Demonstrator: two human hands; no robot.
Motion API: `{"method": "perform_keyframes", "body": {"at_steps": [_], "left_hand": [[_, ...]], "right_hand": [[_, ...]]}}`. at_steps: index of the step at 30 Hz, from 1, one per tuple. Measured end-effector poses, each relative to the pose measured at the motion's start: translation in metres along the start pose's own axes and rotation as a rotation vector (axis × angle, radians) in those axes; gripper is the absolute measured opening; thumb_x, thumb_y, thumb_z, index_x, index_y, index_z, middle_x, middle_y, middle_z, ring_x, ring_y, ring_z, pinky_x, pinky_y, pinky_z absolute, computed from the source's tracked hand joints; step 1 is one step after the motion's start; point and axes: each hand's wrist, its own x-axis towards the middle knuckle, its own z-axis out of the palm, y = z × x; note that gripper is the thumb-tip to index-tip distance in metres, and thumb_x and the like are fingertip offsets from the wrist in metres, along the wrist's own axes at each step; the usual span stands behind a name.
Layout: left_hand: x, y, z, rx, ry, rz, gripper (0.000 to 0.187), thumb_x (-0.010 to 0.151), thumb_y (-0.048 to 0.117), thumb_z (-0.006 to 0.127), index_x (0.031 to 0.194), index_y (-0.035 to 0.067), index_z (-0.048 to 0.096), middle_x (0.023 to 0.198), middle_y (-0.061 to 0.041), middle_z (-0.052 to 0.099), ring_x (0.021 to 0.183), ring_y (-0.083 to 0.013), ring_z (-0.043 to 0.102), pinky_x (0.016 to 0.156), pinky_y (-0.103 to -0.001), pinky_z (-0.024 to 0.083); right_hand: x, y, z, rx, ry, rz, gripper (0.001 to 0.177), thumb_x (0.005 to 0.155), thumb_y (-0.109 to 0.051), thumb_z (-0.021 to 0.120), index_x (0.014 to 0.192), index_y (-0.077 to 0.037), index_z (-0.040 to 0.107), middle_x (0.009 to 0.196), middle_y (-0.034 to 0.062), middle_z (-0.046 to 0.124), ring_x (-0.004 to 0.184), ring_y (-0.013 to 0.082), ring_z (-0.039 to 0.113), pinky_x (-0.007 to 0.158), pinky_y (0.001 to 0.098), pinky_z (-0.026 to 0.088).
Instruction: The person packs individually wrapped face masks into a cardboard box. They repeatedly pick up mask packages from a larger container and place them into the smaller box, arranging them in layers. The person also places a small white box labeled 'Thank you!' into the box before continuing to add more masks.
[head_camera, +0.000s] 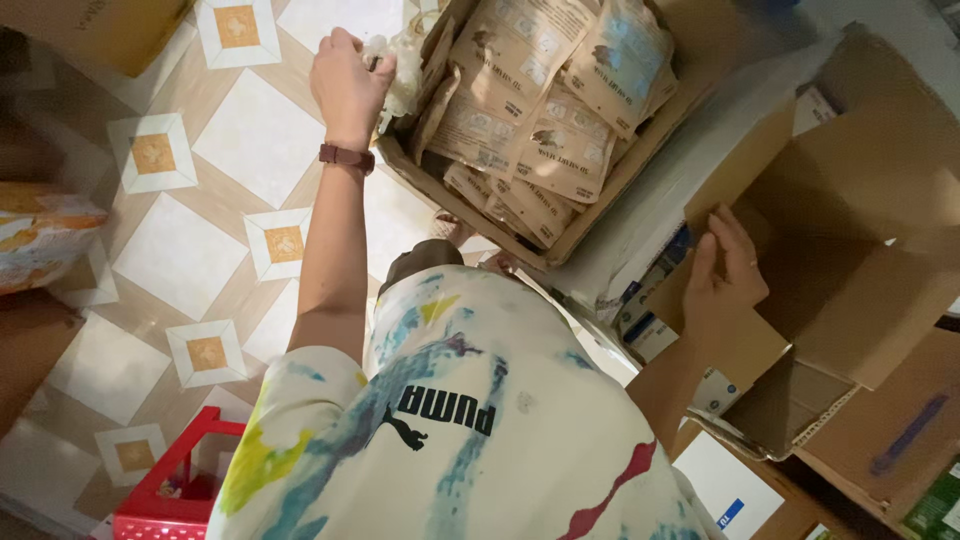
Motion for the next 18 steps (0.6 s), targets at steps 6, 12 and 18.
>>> {"method": "perform_keyframes", "body": {"at_steps": [6,12,18], "left_hand": [[-0.002,-0.004,-0.003,-0.046,-0.044,-0.042,0.046,0.083,0.036,0.09,0.098,0.004,0.061,0.095,-0.014,0.066,0.089,-0.036,0.064,0.077,-0.048,0.051],[-0.002,0.001,0.0,-0.017,-0.006,0.064,0.047,0.08,0.031,0.093,0.096,0.003,0.059,0.093,-0.016,0.065,0.088,-0.0376,0.062,0.074,-0.048,0.05],[0.0,0.003,0.0,-0.014,-0.052,0.057,0.045,0.082,0.029,0.091,0.095,0.003,0.058,0.093,-0.015,0.064,0.089,-0.0373,0.061,0.076,-0.048,0.049]], "right_hand": [[-0.003,0.008,0.001,-0.083,0.047,-0.138,0.016,0.112,-0.007,0.066,0.125,0.001,0.072,0.131,0.0205,0.072,0.125,0.0293,0.071,0.107,0.0393,0.057],[-0.002,0.014,0.003,-0.093,0.051,-0.14,0.017,0.11,-0.006,0.068,0.124,0.003,0.072,0.131,0.0218,0.071,0.123,0.0301,0.071,0.103,0.0394,0.058],[0.0,0.017,0.003,-0.104,0.058,-0.177,0.016,0.111,-0.006,0.067,0.124,0.002,0.073,0.132,0.0213,0.072,0.123,0.0299,0.072,0.105,0.0388,0.058]]}}
